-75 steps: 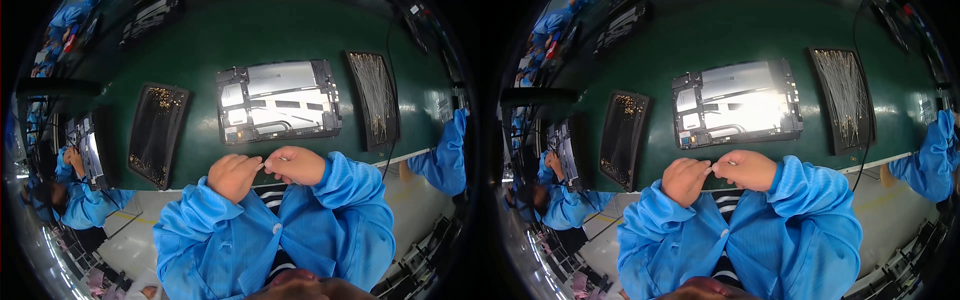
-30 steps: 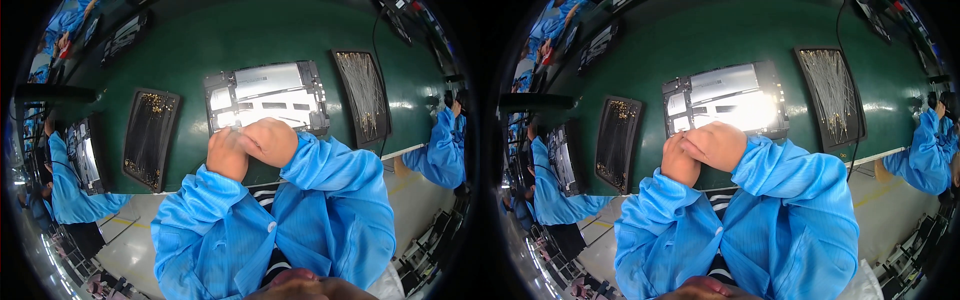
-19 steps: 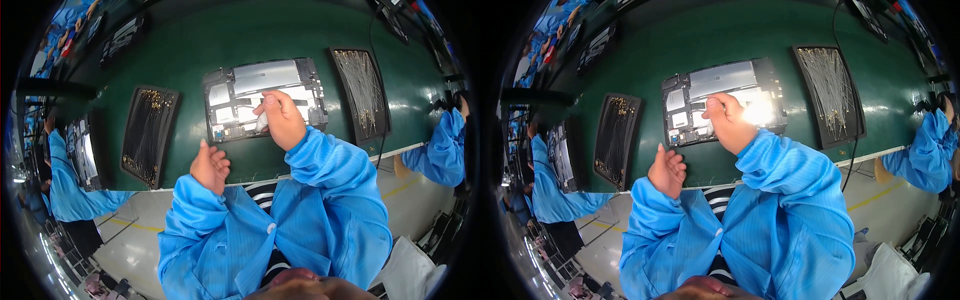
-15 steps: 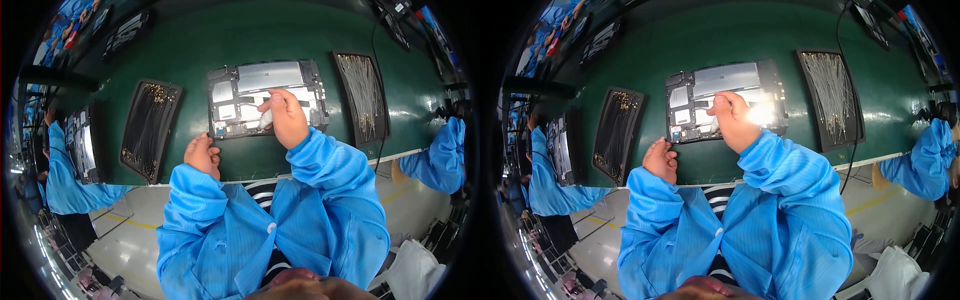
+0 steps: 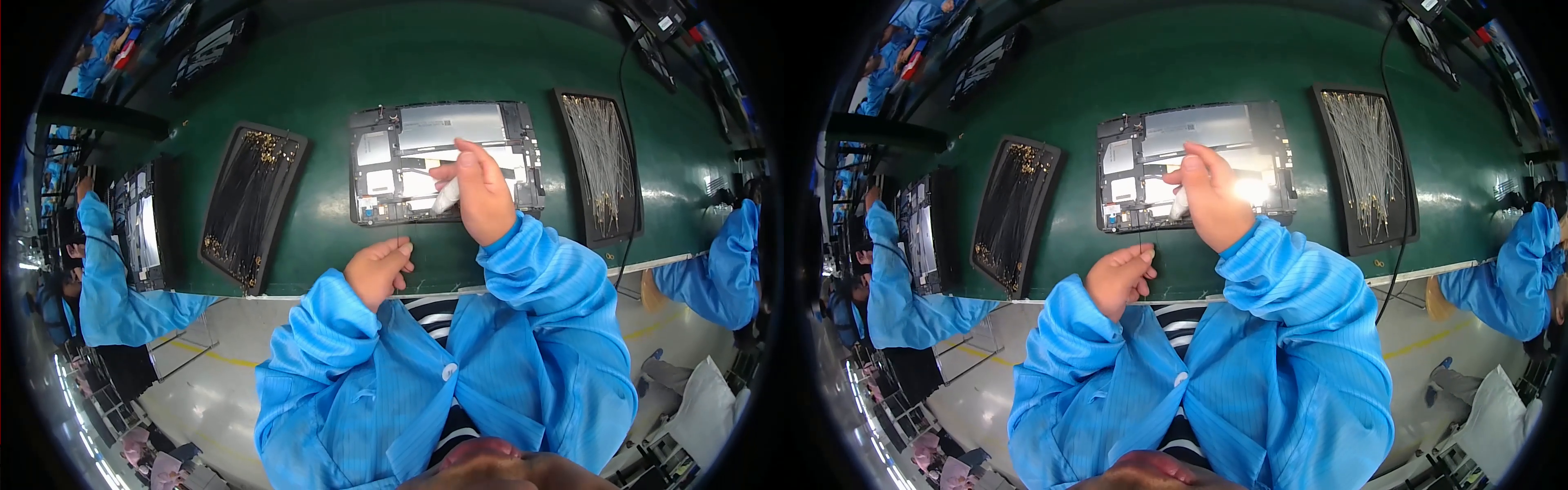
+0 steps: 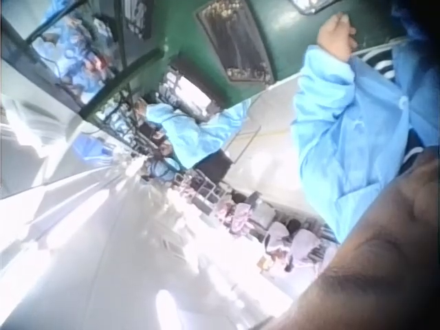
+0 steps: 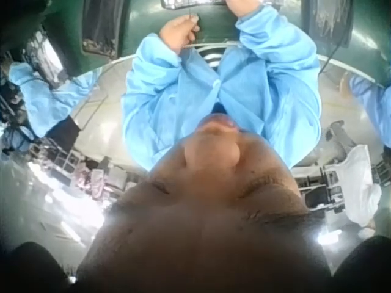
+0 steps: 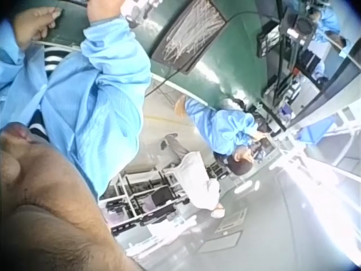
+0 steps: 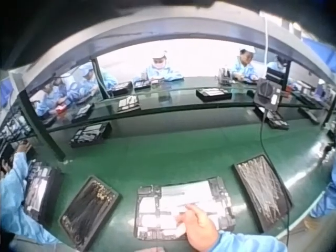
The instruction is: The person assembles internal components, a battery, and a ribbon cable into an electronic device, using a plastic tool to manipulate the parts.
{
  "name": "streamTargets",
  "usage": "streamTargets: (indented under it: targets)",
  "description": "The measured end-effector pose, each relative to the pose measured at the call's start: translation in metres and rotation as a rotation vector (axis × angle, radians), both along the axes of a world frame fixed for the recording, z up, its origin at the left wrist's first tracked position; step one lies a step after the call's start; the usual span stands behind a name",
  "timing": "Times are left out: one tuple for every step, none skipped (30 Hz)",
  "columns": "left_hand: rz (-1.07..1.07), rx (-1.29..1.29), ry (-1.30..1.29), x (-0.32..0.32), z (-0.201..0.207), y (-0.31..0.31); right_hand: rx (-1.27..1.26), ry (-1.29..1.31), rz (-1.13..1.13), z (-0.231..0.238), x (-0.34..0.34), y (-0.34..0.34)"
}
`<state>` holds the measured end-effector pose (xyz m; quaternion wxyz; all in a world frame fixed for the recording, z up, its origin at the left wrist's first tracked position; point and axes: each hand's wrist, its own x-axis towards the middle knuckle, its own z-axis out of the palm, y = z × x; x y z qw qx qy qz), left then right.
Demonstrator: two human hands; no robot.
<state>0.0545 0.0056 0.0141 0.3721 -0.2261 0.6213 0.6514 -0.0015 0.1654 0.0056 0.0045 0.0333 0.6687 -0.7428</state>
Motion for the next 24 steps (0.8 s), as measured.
streamTargets:
  targets:
    - [-0.002,-0.001,0.004,-0.004,0.0,-0.001,-0.001,0.004,-0.002,0.003,-0.004,0.0]
    - [-0.001,0.012,0.006,-0.009,-0.003,0.0,0.051,-0.1,0.116,0.015,-0.011,0.0]
    - [-0.002,0.025,0.011,-0.013,-0.004,0.0,0.102,-0.203,0.231,0.023,-0.016,-0.001]
    - [-0.018,0.027,0.021,-0.015,-0.005,0.0,0.126,-0.09,0.265,0.011,-0.018,-0.004]
    - [0.007,0.04,0.015,-0.016,-0.009,0.0,0.489,-0.162,0.456,0.03,-0.028,-0.002]
    - [0.022,0.054,0.016,-0.018,-0.01,0.0,0.706,-0.052,0.527,0.028,-0.032,-0.006]
    - [-0.015,0.063,0.034,-0.017,-0.012,-0.001,0.823,0.003,0.595,0.03,-0.033,-0.013]
    - [0.003,0.084,0.012,-0.015,-0.015,-0.004,0.876,0.031,0.666,0.022,-0.039,-0.017]
    - [0.024,0.101,-0.002,-0.013,-0.014,-0.007,0.94,0.033,0.719,0.015,-0.043,-0.026]
    - [0.036,0.118,-0.001,-0.012,-0.013,-0.008,0.937,0.014,0.773,0.019,-0.045,-0.029]
    - [0.043,0.138,-0.003,-0.012,-0.015,-0.008,0.927,-0.001,0.769,0.017,-0.044,-0.028]
    - [0.007,0.15,0.029,-0.013,-0.018,-0.01,0.93,0.008,0.774,0.019,-0.043,-0.025]
    - [-0.007,0.189,-0.009,-0.014,-0.026,-0.014,0.881,-0.004,0.753,0.017,-0.042,-0.021]
    - [-0.013,0.225,-0.051,-0.015,-0.028,-0.018,0.809,-0.006,0.68,0.018,-0.04,-0.016]
    - [-0.029,0.231,-0.032,-0.017,-0.026,-0.02,0.735,-0.006,0.614,0.016,-0.039,-0.008]
    - [0.007,0.39,-0.098,-0.021,-0.026,-0.02,0.652,-0.026,0.44,0.005,-0.042,0.003]
    - [0.047,0.547,-0.175,-0.02,-0.025,-0.023,0.56,-0.05,0.275,-0.004,-0.041,0.017]
    - [0.044,0.703,-0.176,-0.02,-0.035,-0.032,0.431,-0.222,0.211,0.021,-0.038,0.04]
    - [0.043,0.705,-0.176,-0.019,-0.036,-0.035,0.493,-0.265,0.047,0.046,-0.029,0.058]
    - [0.054,0.74,-0.182,-0.02,-0.035,-0.034,0.6,-0.222,-0.099,0.042,-0.027,0.086]
    - [0.072,0.773,-0.183,-0.02,-0.035,-0.035,0.681,-0.142,-0.247,0.03,-0.022,0.111]
    - [0.056,0.816,-0.185,-0.021,-0.038,-0.039,0.795,-0.15,-0.396,0.037,-0.01,0.128]
    - [0.054,0.821,-0.182,-0.022,-0.037,-0.038,0.96,-0.138,-0.421,0.038,0.0,0.15]
    - [0.05,0.803,-0.201,-0.024,-0.035,-0.038,1.155,-0.162,-0.464,0.032,0.013,0.168]
